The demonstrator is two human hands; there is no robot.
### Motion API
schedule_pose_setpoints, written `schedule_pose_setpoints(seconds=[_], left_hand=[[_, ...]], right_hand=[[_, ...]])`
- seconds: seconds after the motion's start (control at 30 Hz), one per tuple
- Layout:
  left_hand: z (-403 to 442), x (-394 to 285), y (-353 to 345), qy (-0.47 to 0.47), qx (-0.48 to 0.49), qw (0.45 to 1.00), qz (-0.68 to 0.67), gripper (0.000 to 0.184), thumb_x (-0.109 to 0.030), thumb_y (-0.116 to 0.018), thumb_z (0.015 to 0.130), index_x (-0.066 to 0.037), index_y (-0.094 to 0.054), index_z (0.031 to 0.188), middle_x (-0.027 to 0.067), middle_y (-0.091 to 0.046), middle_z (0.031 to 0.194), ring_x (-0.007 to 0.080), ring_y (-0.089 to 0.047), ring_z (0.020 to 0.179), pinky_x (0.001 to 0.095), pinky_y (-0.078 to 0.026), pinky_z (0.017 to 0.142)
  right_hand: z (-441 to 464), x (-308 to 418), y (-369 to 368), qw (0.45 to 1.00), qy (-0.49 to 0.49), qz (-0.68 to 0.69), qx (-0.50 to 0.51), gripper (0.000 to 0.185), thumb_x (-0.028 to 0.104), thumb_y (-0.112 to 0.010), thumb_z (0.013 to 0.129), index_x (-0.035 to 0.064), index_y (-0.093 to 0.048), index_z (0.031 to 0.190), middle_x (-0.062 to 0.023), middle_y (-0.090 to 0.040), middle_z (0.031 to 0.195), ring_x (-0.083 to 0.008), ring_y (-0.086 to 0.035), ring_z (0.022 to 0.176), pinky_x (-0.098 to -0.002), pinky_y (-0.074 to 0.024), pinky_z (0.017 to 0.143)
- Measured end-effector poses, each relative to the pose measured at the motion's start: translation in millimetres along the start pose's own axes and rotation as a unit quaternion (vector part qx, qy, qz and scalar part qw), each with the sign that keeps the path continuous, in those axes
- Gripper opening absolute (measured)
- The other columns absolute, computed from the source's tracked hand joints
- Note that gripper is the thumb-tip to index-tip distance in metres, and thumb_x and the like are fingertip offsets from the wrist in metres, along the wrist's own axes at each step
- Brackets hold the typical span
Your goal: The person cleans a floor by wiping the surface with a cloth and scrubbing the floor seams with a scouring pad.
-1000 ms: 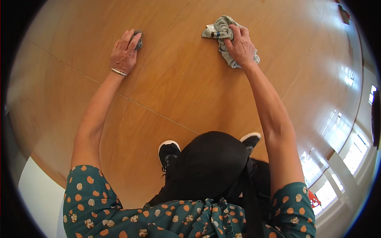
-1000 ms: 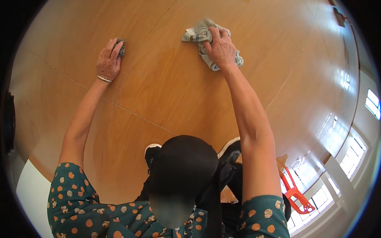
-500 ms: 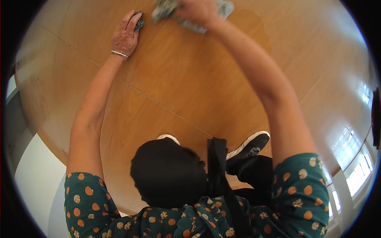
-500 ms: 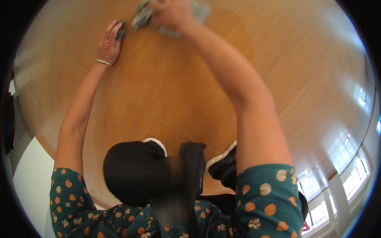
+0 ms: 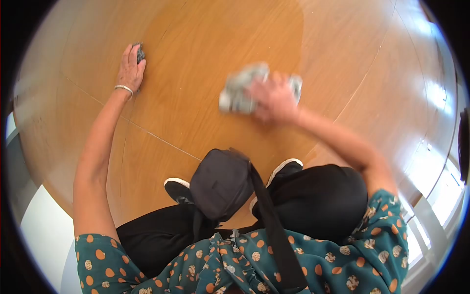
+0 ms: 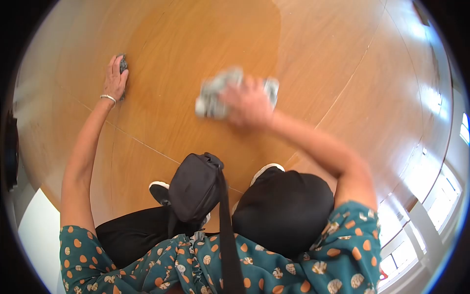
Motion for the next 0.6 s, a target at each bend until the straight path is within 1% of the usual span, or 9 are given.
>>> schedule_pose_setpoints(seconds=[0.07,0.1,0.13,0.23,0.33,0.4,0.47,0.53,0.6], left_hand=[[-11,-25,5,-0.013,0.018,1.0,-0.019,0.055,-0.018,-0.052,0.097,-0.011,-0.036,0.15,0.0141,-0.033,0.156,0.0338,-0.035,0.143,0.0412,-0.033,0.117],[-19,-34,10,-0.014,0.023,0.999,-0.022,0.055,-0.018,-0.052,0.097,-0.011,-0.036,0.15,0.0141,-0.033,0.156,0.0338,-0.035,0.143,0.0412,-0.033,0.117],[-25,-41,11,-0.02,0.026,0.999,-0.037,0.056,-0.014,-0.052,0.096,-0.011,-0.037,0.15,0.0142,-0.033,0.156,0.0335,-0.036,0.143,0.0411,-0.033,0.117],[-29,-51,8,-0.033,0.017,0.996,-0.082,0.058,-0.003,-0.053,0.092,-0.011,-0.04,0.149,0.0138,-0.037,0.155,0.0322,-0.039,0.141,0.04,-0.034,0.116],[-28,-57,11,-0.063,0.007,0.992,-0.107,0.057,0.0,-0.052,0.092,-0.01,-0.042,0.147,0.0128,-0.04,0.154,0.0323,-0.042,0.139,0.0396,-0.035,0.116],[-33,-68,7,-0.086,0.031,0.989,-0.119,0.058,0.002,-0.054,0.091,-0.01,-0.043,0.147,0.0124,-0.042,0.153,0.0331,-0.043,0.138,0.0397,-0.036,0.116],[-45,-99,18,-0.098,0.05,0.986,-0.128,0.057,0.001,-0.054,0.09,-0.009,-0.044,0.146,0.0129,-0.043,0.152,0.0326,-0.043,0.138,0.0394,-0.035,0.116],[-74,-122,14,-0.141,0.081,0.979,-0.127,0.056,0.002,-0.057,0.086,-0.008,-0.049,0.141,0.0122,-0.047,0.149,0.0326,-0.045,0.136,0.0392,-0.036,0.115],[-108,-135,11,-0.152,0.09,0.979,-0.104,0.056,0.002,-0.059,0.083,-0.008,-0.052,0.138,0.0112,-0.049,0.146,0.0331,-0.046,0.134,0.0392,-0.038,0.114]], right_hand=[[-63,87,-8,0.989,0.132,-0.036,0.055,0.04,0.031,-0.066,0.081,0.0268,-0.059,0.121,-0.0032,-0.05,0.132,-0.0294,-0.048,0.102,-0.0474,-0.0423,0.087],[-95,109,-14,0.979,0.135,0.099,0.114,0.03,0.027,-0.062,0.086,0.0258,-0.058,0.116,-0.002,-0.051,0.127,-0.0272,-0.048,0.102,-0.0435,-0.0407,0.091],[-119,120,-11,0.957,0.2,0.093,0.188,0.023,0.026,-0.06,0.088,0.025,-0.059,0.112,-0.0005,-0.05,0.127,-0.0251,-0.047,0.102,-0.0405,-0.0388,0.095],[-144,33,26,0.997,0.037,0.054,0.037,0.043,0.029,-0.069,0.075,0.0298,-0.065,0.118,-0.0006,-0.057,0.126,-0.0248,-0.053,0.094,-0.0432,-0.0459,0.085],[-161,-118,64,0.988,-0.132,-0.033,-0.078,0.055,0.028,-0.075,0.071,0.0181,-0.067,0.124,-0.0054,-0.067,0.118,-0.0296,-0.065,0.094,-0.0406,-0.0506,0.083],[-202,-242,90,0.903,-0.374,-0.164,-0.135,0.049,0.039,-0.07,0.084,0.0179,-0.064,0.127,-0.0094,-0.067,0.12,-0.0345,-0.067,0.097,-0.0441,-0.0529,0.084],[-264,-351,106,0.776,-0.611,-0.121,-0.1,0.066,0.068,-0.055,0.088,0.0258,-0.055,0.139,-0.0124,-0.06,0.132,-0.0381,-0.063,0.112,-0.0457,-0.0512,0.096],[-274,-361,108,0.771,-0.626,-0.095,-0.07,0.073,0.072,-0.052,0.087,0.0263,-0.049,0.144,-0.0129,-0.051,0.144,-0.039,-0.059,0.119,-0.0463,-0.0483,0.101],[-255,-316,103,0.796,-0.581,-0.159,-0.064,0.066,0.066,-0.053,0.09,0.0221,-0.053,0.14,-0.0135,-0.057,0.135,-0.0389,-0.062,0.112,-0.0468,-0.0511,0.095]])
Point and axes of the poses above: each hand's wrist, its own z-axis towards the middle knuckle, its own y-axis out of the back of the hand, x = y × z, the point moved 10 cm from there along z, towards the middle knuckle
